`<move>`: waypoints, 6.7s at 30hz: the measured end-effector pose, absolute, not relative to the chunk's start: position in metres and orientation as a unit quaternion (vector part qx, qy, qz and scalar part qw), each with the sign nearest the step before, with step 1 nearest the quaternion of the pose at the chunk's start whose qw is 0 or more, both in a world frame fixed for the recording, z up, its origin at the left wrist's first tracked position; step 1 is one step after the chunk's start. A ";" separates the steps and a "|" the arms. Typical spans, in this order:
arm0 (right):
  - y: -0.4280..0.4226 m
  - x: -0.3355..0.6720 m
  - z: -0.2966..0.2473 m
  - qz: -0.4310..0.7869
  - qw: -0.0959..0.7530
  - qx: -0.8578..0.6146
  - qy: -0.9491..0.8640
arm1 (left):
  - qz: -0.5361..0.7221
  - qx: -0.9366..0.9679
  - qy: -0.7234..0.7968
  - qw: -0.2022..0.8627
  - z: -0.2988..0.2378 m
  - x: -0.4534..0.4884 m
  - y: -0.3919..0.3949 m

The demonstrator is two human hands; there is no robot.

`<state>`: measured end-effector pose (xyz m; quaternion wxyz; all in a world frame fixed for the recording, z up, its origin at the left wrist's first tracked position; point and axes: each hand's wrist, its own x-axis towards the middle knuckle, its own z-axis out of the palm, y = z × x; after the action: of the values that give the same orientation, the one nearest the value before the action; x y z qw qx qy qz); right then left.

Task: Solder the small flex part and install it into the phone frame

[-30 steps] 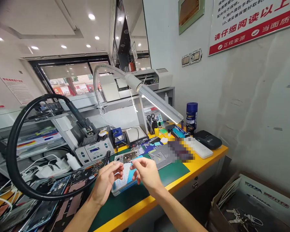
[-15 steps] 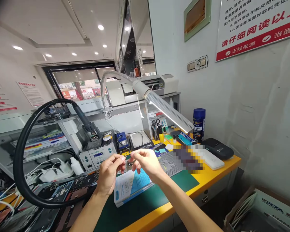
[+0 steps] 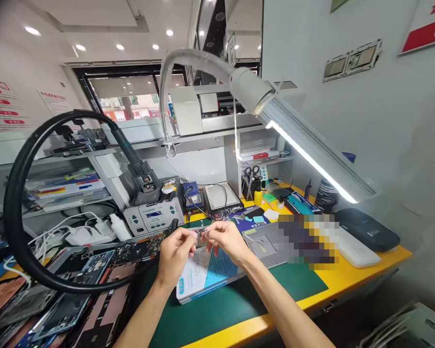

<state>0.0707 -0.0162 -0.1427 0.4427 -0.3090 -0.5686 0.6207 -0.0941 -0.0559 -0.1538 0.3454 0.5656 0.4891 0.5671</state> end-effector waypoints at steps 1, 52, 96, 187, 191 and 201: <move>-0.015 0.071 -0.145 0.621 0.449 -0.308 -0.564 | 0.564 0.572 0.491 0.338 -0.153 -0.094 -0.056; -0.018 0.075 -0.167 0.573 0.443 -0.364 -0.586 | 0.534 0.635 0.497 0.253 -0.149 -0.079 -0.061; -0.017 0.079 -0.162 0.518 0.420 -0.396 -0.631 | 0.524 0.626 0.507 0.275 -0.159 -0.076 -0.058; -0.020 0.076 -0.169 0.440 0.441 -0.404 -0.670 | 0.496 0.670 0.506 0.221 -0.157 -0.081 -0.059; -0.020 0.076 -0.170 0.448 0.439 -0.398 -0.670 | 0.491 0.684 0.496 0.213 -0.157 -0.083 -0.059; -0.021 0.074 -0.167 0.429 0.444 -0.406 -0.674 | 0.475 0.695 0.497 0.213 -0.159 -0.090 -0.055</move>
<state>0.0744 -0.0213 -0.1670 0.4442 -0.4057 -0.6738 0.4290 -0.0903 -0.0545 -0.1586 0.2126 0.6946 0.4970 0.4747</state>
